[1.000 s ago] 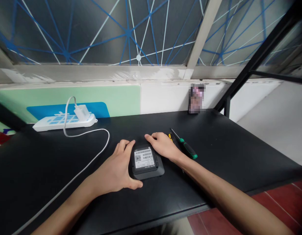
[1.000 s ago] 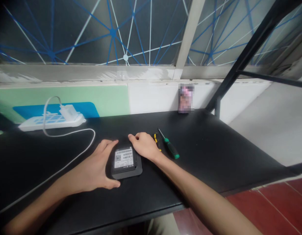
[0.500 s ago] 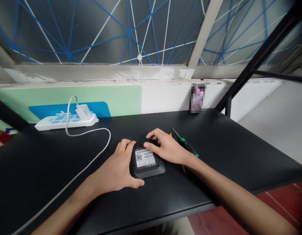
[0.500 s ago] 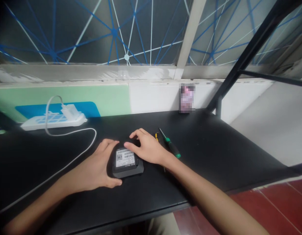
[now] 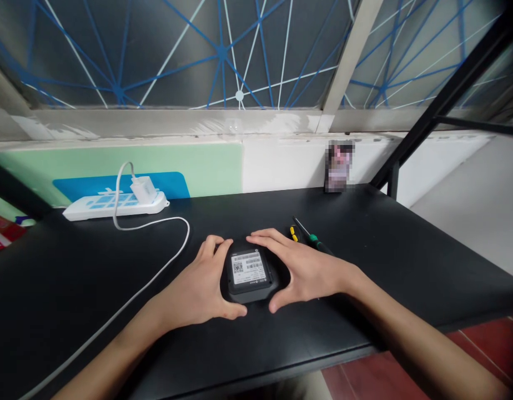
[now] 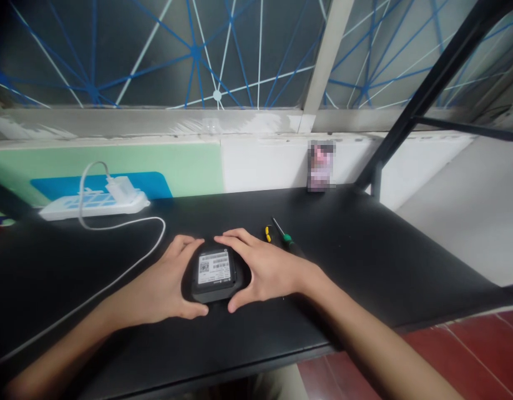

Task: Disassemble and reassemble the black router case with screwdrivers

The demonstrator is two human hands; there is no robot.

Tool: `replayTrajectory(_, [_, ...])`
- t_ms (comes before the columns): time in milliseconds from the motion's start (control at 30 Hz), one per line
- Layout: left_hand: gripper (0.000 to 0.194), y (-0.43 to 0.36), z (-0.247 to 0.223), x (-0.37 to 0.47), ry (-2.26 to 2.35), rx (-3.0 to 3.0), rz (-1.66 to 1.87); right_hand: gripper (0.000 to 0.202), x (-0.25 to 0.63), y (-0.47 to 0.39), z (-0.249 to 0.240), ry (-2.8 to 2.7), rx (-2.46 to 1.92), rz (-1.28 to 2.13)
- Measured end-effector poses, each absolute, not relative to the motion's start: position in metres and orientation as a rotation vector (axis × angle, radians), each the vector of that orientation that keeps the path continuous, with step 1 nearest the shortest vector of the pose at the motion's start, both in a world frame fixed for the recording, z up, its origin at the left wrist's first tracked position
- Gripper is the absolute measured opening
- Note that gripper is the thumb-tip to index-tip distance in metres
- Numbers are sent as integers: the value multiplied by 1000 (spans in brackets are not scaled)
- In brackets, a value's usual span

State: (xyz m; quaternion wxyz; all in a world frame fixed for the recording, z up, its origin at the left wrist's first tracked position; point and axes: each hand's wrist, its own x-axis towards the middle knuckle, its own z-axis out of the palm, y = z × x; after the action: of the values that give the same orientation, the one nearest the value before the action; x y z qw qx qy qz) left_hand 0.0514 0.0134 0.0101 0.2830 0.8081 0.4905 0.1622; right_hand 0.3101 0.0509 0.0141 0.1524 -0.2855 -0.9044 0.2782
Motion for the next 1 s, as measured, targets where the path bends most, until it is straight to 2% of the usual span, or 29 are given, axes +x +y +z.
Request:
replayTrajectory(267, [93, 13, 11, 51, 1309, 2130, 432, 111, 309, 48, 15, -2622, -862, 793])
replayTrajectory(1000, [107, 11, 11, 52, 1346, 2154, 349, 116, 307, 50, 12, -2553, -884, 816])
